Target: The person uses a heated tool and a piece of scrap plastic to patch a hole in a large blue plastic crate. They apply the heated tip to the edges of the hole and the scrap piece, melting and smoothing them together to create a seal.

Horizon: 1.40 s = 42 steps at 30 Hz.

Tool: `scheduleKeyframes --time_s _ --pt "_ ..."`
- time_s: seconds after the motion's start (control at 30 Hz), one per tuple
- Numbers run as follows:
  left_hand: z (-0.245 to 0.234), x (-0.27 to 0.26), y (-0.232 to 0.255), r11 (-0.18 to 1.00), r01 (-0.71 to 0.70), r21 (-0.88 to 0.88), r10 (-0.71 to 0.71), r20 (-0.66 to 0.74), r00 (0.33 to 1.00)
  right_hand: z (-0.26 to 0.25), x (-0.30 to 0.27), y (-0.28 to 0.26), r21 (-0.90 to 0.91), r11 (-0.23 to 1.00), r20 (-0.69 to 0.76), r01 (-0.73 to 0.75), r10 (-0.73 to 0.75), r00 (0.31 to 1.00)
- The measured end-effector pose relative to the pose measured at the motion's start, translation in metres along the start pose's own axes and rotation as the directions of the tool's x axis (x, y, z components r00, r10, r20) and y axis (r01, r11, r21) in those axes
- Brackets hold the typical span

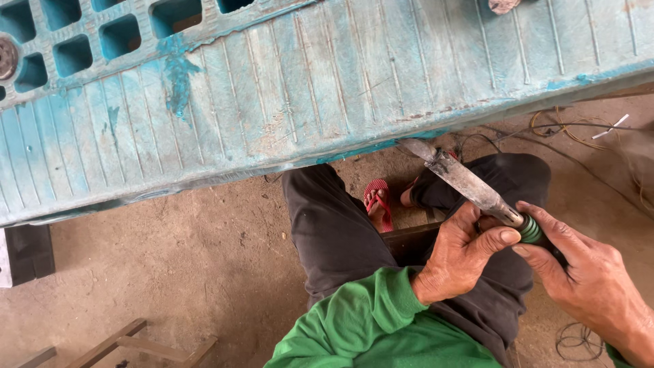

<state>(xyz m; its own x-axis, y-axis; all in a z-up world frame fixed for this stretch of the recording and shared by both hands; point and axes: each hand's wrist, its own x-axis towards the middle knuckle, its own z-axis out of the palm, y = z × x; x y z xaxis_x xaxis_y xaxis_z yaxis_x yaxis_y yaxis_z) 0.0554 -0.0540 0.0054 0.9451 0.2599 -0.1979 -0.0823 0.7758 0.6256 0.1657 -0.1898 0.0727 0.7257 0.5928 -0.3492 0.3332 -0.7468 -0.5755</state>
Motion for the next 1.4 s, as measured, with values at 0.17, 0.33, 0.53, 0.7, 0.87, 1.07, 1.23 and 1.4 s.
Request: scheduleKeyframes --time_s 0.17,0.33,0.53,0.7,0.87,1.07,1.23,1.4 --pt "-0.007 0.000 -0.005 1.000 -0.001 -0.009 0.001 0.005 1.000 0.003 0.001 -0.001 -0.020 0.998 -0.027 0.058 -0.058 0.998" --pt "-0.006 -0.002 -0.005 0.999 0.021 -0.042 -0.020 0.013 1.000 0.005 -0.001 0.002 -0.012 0.987 -0.067 0.161 -0.162 0.985" --pt "-0.009 0.000 -0.005 1.000 -0.020 -0.019 0.020 -0.002 1.000 0.007 0.004 -0.002 -0.014 0.987 -0.074 0.163 -0.164 0.984" --pt "-0.012 -0.001 -0.006 0.999 -0.027 -0.022 0.027 -0.009 1.000 0.006 0.006 -0.004 -0.036 0.989 -0.042 0.146 -0.148 0.988" --pt "-0.011 -0.007 -0.004 0.999 -0.039 0.000 0.039 -0.015 0.999 0.007 0.005 -0.004 -0.121 0.947 -0.068 0.297 -0.307 0.949" --pt "-0.011 0.001 -0.007 0.997 -0.075 -0.027 0.075 0.023 0.997 -0.003 0.006 -0.014 -0.313 0.922 -0.077 0.228 -0.264 0.961" --pt "-0.011 0.009 -0.010 0.996 -0.084 -0.024 0.085 0.026 0.996 -0.008 0.008 -0.026 -0.408 0.879 -0.157 0.249 -0.336 0.929" --pt "-0.010 0.011 -0.016 0.994 -0.098 -0.043 0.100 0.047 0.994 -0.010 0.007 -0.020 -0.376 0.857 -0.235 0.352 -0.456 0.858"
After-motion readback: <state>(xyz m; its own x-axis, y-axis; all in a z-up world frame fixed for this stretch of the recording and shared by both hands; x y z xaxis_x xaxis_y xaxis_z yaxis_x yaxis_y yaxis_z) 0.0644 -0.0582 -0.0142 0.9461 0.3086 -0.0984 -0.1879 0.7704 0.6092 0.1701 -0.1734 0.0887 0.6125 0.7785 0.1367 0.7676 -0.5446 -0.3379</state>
